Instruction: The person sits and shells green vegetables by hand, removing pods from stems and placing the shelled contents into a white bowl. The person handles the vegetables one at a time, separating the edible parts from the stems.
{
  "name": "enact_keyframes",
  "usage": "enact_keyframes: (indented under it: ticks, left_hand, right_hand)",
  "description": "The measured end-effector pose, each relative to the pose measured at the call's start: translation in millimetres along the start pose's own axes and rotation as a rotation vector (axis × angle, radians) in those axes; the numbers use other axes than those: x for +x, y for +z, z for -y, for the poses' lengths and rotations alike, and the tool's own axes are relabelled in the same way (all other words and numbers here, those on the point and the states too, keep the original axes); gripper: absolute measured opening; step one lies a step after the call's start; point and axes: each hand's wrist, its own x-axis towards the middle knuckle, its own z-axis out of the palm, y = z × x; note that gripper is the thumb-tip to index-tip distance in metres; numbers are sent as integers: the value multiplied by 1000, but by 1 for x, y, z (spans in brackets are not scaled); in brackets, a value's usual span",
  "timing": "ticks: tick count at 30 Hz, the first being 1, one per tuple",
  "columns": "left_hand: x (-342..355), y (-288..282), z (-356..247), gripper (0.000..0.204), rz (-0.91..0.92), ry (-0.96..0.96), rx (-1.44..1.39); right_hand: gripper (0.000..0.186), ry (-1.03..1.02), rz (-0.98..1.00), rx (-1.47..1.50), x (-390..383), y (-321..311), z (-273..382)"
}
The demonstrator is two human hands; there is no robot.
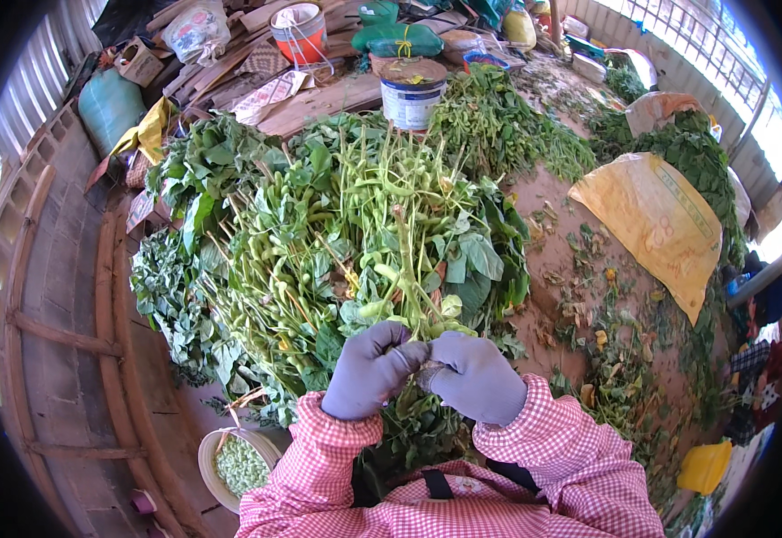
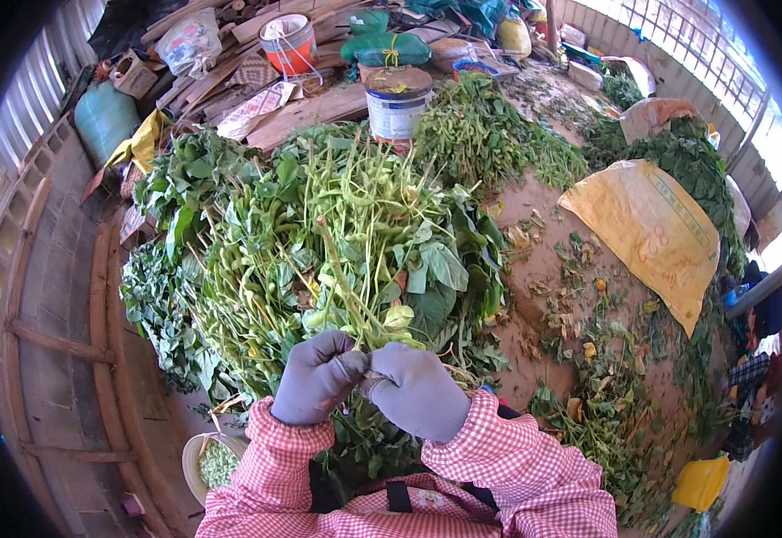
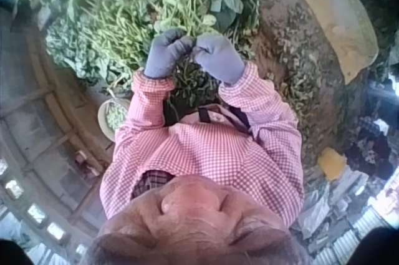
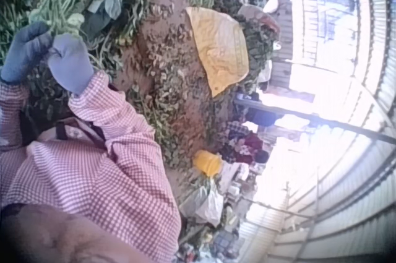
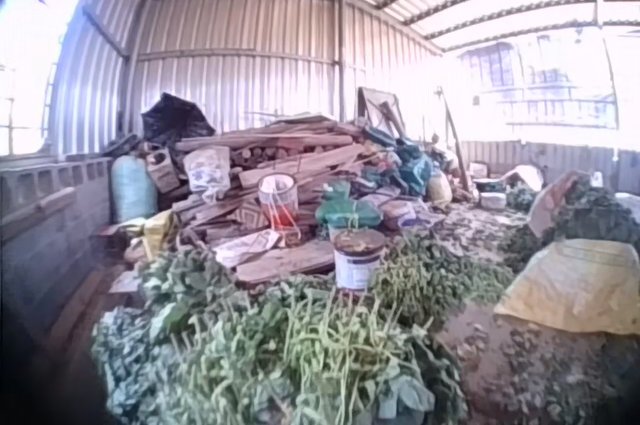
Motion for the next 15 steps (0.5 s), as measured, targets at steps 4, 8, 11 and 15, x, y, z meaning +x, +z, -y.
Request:
enact_keyframes:
  ticks: [4,8,11,15]
  left_hand:
    - [2,-1,-1,21,26,-145,-410]
    - [0,8,-2,16,64,-121,-474]
    - [0,8,4,21,204,-185,-346]
    - [-9,12,2,21,366,-227,-381]
  right_hand:
    - [19,34,32,93,-1,-8,-1]
    - [22,-189,-97,45,-3,-32,5]
    - [20,-39,-332,-144,10,-48,40]
    - [17,-77,-243,-121,31,-61,31]
